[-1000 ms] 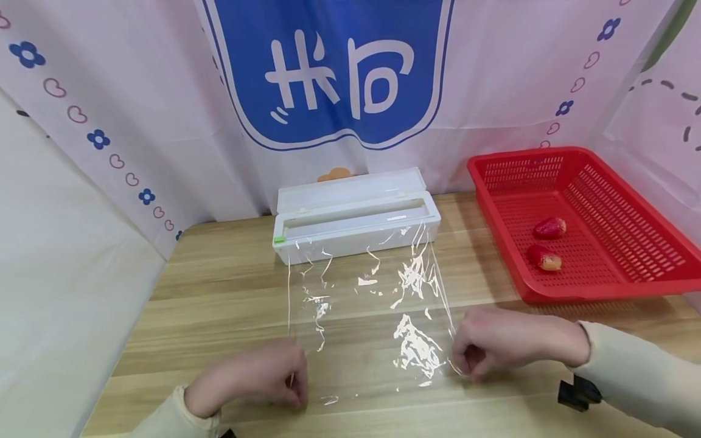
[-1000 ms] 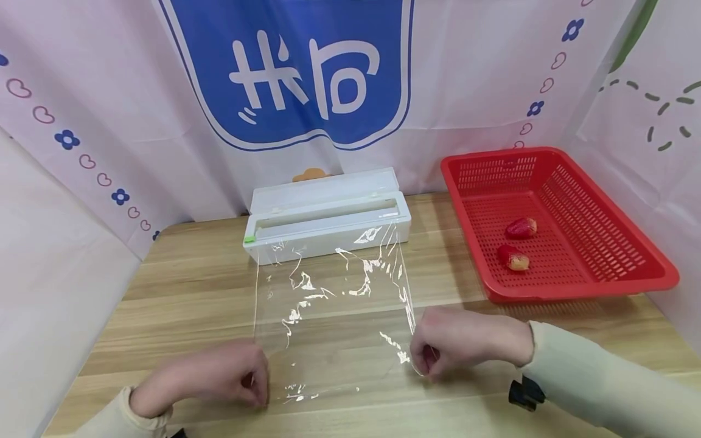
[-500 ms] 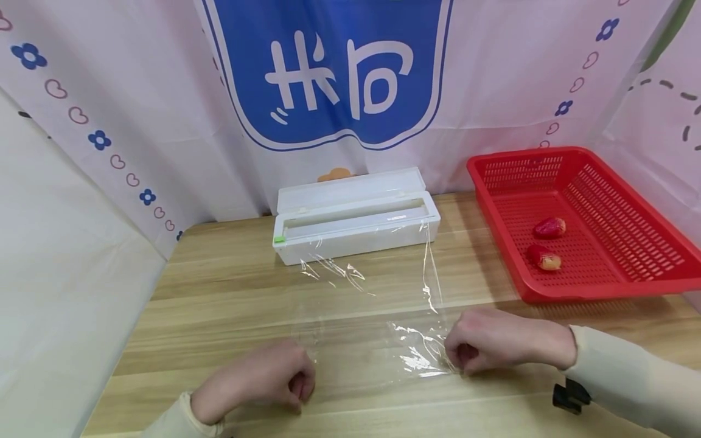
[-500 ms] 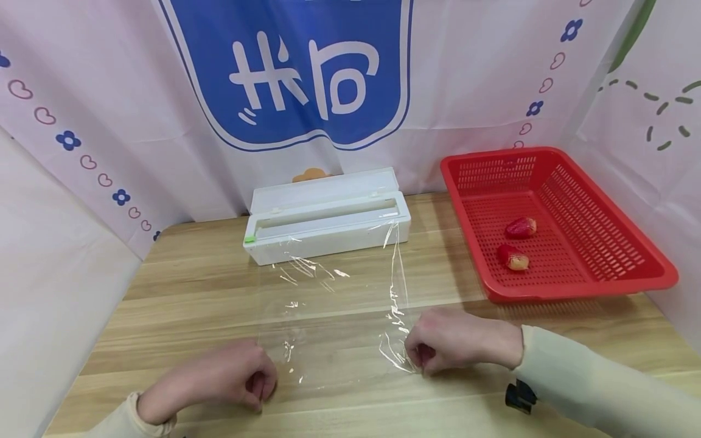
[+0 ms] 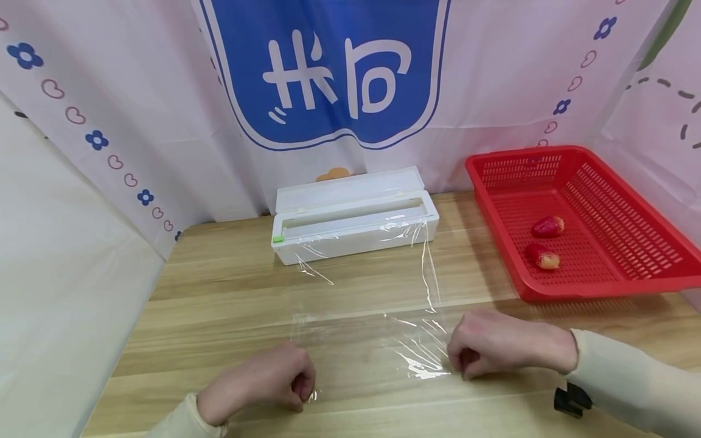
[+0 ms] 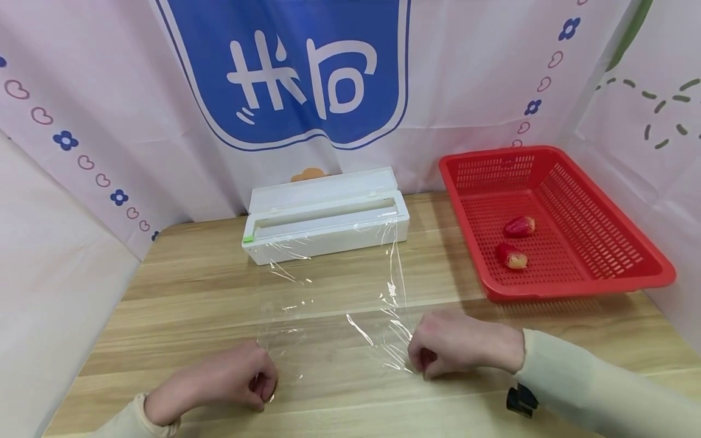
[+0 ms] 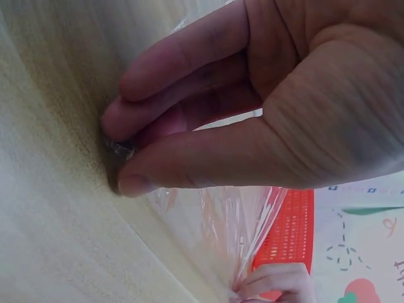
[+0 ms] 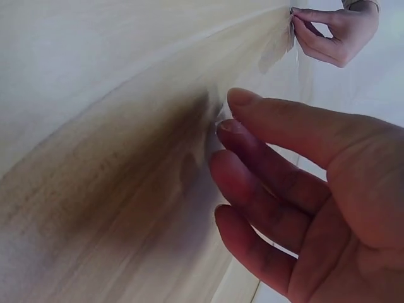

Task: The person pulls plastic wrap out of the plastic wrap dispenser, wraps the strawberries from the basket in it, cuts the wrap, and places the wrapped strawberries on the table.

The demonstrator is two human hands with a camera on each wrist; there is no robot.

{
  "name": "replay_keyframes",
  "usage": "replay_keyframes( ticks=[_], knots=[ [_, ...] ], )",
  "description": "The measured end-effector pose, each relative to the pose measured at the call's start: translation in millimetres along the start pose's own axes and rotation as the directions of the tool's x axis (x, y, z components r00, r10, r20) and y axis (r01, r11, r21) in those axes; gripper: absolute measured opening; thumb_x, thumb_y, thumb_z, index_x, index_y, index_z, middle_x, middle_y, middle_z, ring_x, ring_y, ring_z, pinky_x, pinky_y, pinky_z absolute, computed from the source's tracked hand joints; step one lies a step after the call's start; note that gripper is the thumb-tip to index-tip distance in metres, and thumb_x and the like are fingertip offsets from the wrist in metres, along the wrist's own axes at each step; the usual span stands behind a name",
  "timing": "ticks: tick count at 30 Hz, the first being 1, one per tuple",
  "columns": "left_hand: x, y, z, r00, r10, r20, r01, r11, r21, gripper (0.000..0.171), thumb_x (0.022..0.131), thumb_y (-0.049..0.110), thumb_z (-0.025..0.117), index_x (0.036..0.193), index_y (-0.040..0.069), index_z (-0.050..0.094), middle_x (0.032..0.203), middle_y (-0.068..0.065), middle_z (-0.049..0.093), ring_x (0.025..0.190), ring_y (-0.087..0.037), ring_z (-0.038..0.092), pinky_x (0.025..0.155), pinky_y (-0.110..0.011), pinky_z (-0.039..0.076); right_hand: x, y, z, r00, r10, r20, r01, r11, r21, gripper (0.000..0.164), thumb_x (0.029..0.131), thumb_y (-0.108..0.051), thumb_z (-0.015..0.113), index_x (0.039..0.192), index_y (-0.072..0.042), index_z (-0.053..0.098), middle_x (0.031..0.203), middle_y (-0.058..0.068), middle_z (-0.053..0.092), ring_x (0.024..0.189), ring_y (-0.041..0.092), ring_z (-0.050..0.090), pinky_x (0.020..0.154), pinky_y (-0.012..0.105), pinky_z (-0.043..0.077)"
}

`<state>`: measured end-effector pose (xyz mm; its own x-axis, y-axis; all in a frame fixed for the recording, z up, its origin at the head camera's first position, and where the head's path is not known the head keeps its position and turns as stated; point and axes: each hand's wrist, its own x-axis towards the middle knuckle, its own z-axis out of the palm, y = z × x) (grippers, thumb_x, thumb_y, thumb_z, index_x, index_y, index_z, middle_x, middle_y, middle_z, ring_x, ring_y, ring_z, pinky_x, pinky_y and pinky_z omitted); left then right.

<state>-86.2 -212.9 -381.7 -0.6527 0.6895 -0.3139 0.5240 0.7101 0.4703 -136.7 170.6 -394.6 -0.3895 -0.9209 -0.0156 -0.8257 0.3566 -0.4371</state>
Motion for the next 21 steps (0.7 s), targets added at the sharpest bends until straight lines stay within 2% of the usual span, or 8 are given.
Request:
replay_keyframes(
  ticks=[5, 8, 13, 16, 21],
  knots=[
    [-1.7, 0.0, -0.4, 1.000, -0.024, 0.011, 0.025, 0.998, -0.059, 0.024, 0.058, 0.007, 0.081, 0.058, 0.018, 0.059, 0.053, 0.019, 0.043, 0.049, 0.007, 0.039, 0.046, -0.013, 0.037, -0.8, -0.5, 0.1, 1.000, 0.000, 0.019, 0.000, 1.000, 0.015, 0.012, 0.078, -0.027, 0.076, 0.074, -0.034, 0.067, 0.070, -0.028, 0.056, 0.066, -0.013, 0.049, 0.061, 0.005, 0.040],
    [-3.1, -0.9, -1.6, 1.000, -0.021, 0.011, 0.023, 0.994, -0.105, 0.021, 0.067, 0.014, 0.081, 0.060, 0.018, 0.062, 0.054, 0.018, 0.047, 0.050, 0.007, 0.041, 0.046, -0.013, 0.038, -1.4, 0.7, -0.7, 1.000, 0.008, 0.013, -0.008, 1.000, 0.010, 0.011, 0.080, -0.025, 0.074, 0.076, -0.033, 0.069, 0.074, -0.027, 0.060, 0.070, -0.013, 0.051, 0.063, 0.007, 0.043],
    [-3.3, -3.3, -3.9, 1.000, 0.015, -0.016, -0.016, 0.998, -0.066, 0.014, 0.080, 0.013, 0.071, 0.067, 0.016, 0.067, 0.059, 0.017, 0.051, 0.053, 0.007, 0.042, 0.050, -0.013, 0.040, -0.9, 3.8, -2.6, 1.000, 0.012, -0.019, -0.013, 1.000, -0.022, 0.014, 0.079, -0.018, 0.074, 0.076, -0.032, 0.071, 0.075, -0.024, 0.063, 0.070, -0.012, 0.052, 0.064, 0.007, 0.044],
    [-2.6, -4.7, -4.3, 0.999, 0.019, -0.030, -0.020, 0.998, -0.060, 0.014, 0.076, 0.005, 0.071, 0.068, 0.015, 0.066, 0.060, 0.016, 0.053, 0.055, 0.007, 0.043, 0.051, -0.013, 0.042, 0.3, 4.5, -2.7, 0.999, 0.007, -0.033, -0.007, 1.000, -0.020, 0.016, 0.077, -0.015, 0.074, 0.075, -0.031, 0.071, 0.073, -0.024, 0.063, 0.069, -0.012, 0.052, 0.063, 0.005, 0.042],
    [-2.4, -6.6, -2.8, 0.999, 0.004, -0.039, -0.007, 0.997, -0.072, 0.017, 0.069, 0.002, 0.074, 0.067, 0.015, 0.064, 0.060, 0.016, 0.052, 0.055, 0.007, 0.044, 0.051, -0.013, 0.043, 2.5, 3.0, -1.0, 0.999, 0.000, -0.048, -0.002, 1.000, -0.030, 0.020, 0.073, -0.012, 0.075, 0.071, -0.031, 0.068, 0.070, -0.024, 0.060, 0.065, -0.012, 0.050, 0.060, 0.004, 0.040]
  ],
)
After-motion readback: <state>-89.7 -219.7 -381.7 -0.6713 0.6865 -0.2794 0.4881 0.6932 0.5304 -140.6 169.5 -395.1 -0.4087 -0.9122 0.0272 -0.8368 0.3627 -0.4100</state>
